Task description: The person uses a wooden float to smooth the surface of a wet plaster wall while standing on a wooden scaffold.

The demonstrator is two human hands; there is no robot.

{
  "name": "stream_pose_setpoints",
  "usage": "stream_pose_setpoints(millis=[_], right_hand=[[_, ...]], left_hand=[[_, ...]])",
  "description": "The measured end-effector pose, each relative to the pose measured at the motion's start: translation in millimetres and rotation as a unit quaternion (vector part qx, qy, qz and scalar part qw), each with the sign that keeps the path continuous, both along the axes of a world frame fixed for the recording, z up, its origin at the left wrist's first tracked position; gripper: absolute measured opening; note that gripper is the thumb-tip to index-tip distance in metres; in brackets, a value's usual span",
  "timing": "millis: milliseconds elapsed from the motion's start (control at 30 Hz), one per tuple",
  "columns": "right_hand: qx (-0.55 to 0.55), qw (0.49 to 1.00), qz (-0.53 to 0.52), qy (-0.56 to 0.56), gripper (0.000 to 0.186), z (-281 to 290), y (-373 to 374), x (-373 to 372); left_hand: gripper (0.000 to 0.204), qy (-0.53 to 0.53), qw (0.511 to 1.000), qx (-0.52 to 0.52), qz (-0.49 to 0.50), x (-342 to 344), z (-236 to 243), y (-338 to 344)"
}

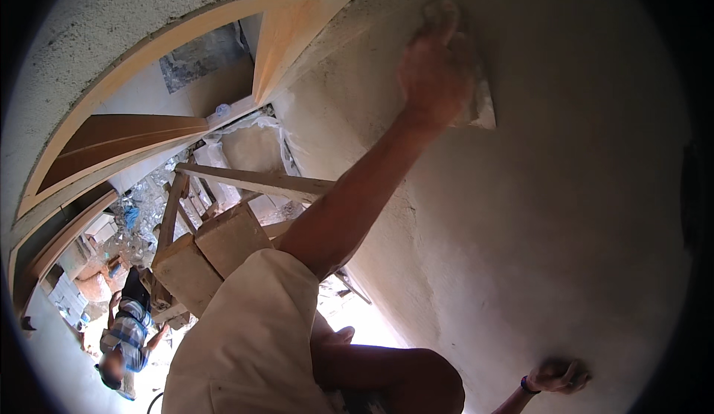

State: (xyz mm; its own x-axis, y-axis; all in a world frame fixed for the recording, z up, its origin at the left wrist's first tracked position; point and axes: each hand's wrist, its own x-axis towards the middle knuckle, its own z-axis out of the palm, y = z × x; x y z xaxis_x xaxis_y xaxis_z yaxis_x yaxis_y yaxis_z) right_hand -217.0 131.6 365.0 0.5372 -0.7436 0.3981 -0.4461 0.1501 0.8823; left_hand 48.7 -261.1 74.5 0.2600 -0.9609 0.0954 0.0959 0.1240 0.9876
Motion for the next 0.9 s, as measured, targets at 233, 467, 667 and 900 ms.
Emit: stream_pose_setpoints(millis=[233,467,667,900], right_hand=[[-0.002,1.0,-0.009,-0.012,0.037,-3.2,5.0,-11.4],[-0.008,1.0,0.008,-0.02,0.04,-4.9,-1.8,-9.9],[-0.014,0.999,0.01,-0.035,0.043,-3.4,8.5,-17.1],[0.001,1.0,0.013,-0.02,0.04,-5.0,1.0,-4.1]], left_hand=[[0.051,-0.006,0.993,-0.119,-0.016,-35.5,-18.4,63.0],[0.048,-0.05,0.992,-0.12,0.004,-34.5,1.3,44.5],[0.048,0.012,0.999,-0.035,-0.014,-31.1,-42.0,45.8],[0.05,-0.042,0.991,-0.121,-0.033,-55.3,-33.1,84.2]])
